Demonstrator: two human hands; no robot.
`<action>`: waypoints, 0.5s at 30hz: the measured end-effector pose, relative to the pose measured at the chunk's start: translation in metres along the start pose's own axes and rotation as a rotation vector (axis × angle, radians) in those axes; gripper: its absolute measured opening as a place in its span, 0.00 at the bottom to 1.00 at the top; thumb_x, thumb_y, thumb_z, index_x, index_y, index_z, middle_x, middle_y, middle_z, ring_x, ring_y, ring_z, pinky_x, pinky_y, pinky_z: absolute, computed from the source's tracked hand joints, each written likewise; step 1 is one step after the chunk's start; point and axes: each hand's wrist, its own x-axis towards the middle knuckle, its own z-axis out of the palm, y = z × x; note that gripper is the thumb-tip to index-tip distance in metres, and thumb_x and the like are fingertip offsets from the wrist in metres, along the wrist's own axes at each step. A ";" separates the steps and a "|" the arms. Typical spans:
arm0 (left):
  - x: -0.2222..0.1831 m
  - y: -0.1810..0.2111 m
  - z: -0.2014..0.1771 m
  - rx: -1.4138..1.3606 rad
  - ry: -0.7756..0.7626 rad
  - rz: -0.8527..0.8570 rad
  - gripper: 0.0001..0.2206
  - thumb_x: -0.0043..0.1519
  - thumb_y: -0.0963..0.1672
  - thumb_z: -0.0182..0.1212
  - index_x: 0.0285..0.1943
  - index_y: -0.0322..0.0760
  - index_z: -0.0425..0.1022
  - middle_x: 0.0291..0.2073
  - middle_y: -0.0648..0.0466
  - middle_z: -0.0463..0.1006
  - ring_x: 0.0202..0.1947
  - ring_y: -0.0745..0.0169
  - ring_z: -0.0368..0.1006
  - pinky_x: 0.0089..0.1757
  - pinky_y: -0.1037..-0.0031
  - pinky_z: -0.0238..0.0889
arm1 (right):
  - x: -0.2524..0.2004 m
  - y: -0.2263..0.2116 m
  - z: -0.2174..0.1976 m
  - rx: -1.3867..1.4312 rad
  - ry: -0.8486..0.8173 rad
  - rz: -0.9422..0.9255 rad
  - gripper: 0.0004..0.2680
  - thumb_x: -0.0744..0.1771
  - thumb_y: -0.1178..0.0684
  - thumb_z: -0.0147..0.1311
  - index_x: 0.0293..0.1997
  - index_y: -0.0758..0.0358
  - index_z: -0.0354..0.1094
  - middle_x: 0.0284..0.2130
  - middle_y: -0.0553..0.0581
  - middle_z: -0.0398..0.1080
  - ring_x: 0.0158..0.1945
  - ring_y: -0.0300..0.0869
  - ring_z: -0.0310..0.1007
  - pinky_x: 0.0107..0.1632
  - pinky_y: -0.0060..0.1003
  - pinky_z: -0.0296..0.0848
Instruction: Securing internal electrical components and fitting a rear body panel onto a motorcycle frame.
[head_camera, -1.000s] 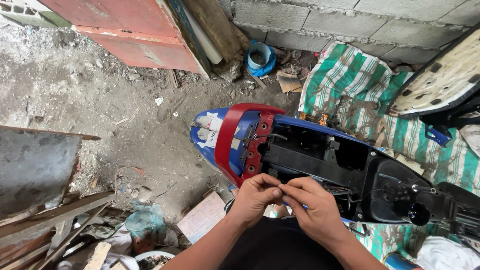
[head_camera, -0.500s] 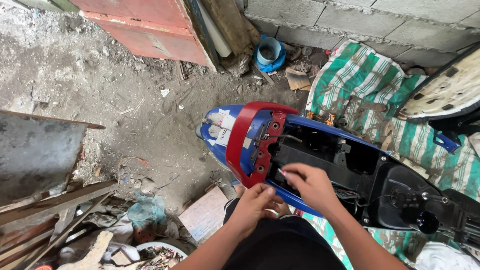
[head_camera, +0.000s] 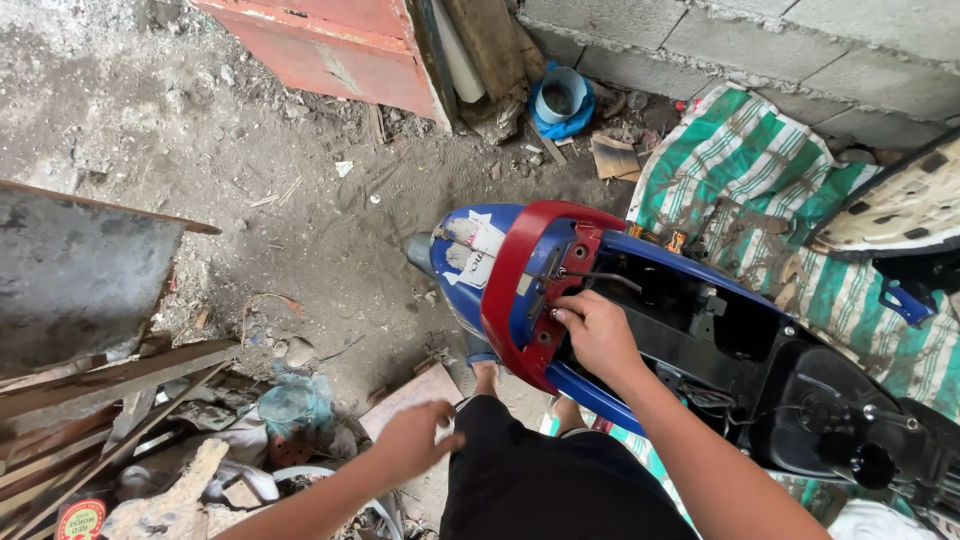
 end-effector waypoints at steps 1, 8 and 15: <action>0.007 0.009 -0.008 -0.002 0.004 -0.002 0.19 0.70 0.55 0.68 0.63 0.48 0.78 0.58 0.58 0.85 0.54 0.57 0.84 0.58 0.62 0.79 | 0.001 -0.006 -0.002 -0.001 -0.002 -0.004 0.10 0.72 0.54 0.57 0.55 0.59 0.84 0.53 0.50 0.81 0.57 0.49 0.81 0.60 0.46 0.80; 0.033 0.087 -0.023 -0.415 0.192 0.028 0.39 0.58 0.61 0.71 0.73 0.42 0.69 0.58 0.56 0.87 0.45 0.60 0.87 0.46 0.64 0.79 | -0.006 -0.034 0.000 -0.035 0.043 0.053 0.09 0.71 0.55 0.57 0.53 0.55 0.85 0.46 0.53 0.84 0.45 0.49 0.82 0.52 0.45 0.79; 0.045 0.114 -0.002 -0.475 0.327 0.004 0.25 0.59 0.60 0.71 0.54 0.45 0.83 0.37 0.58 0.89 0.33 0.60 0.82 0.39 0.65 0.72 | -0.003 -0.034 0.000 -0.139 0.078 0.034 0.05 0.71 0.56 0.58 0.46 0.56 0.81 0.44 0.54 0.84 0.48 0.50 0.83 0.50 0.47 0.81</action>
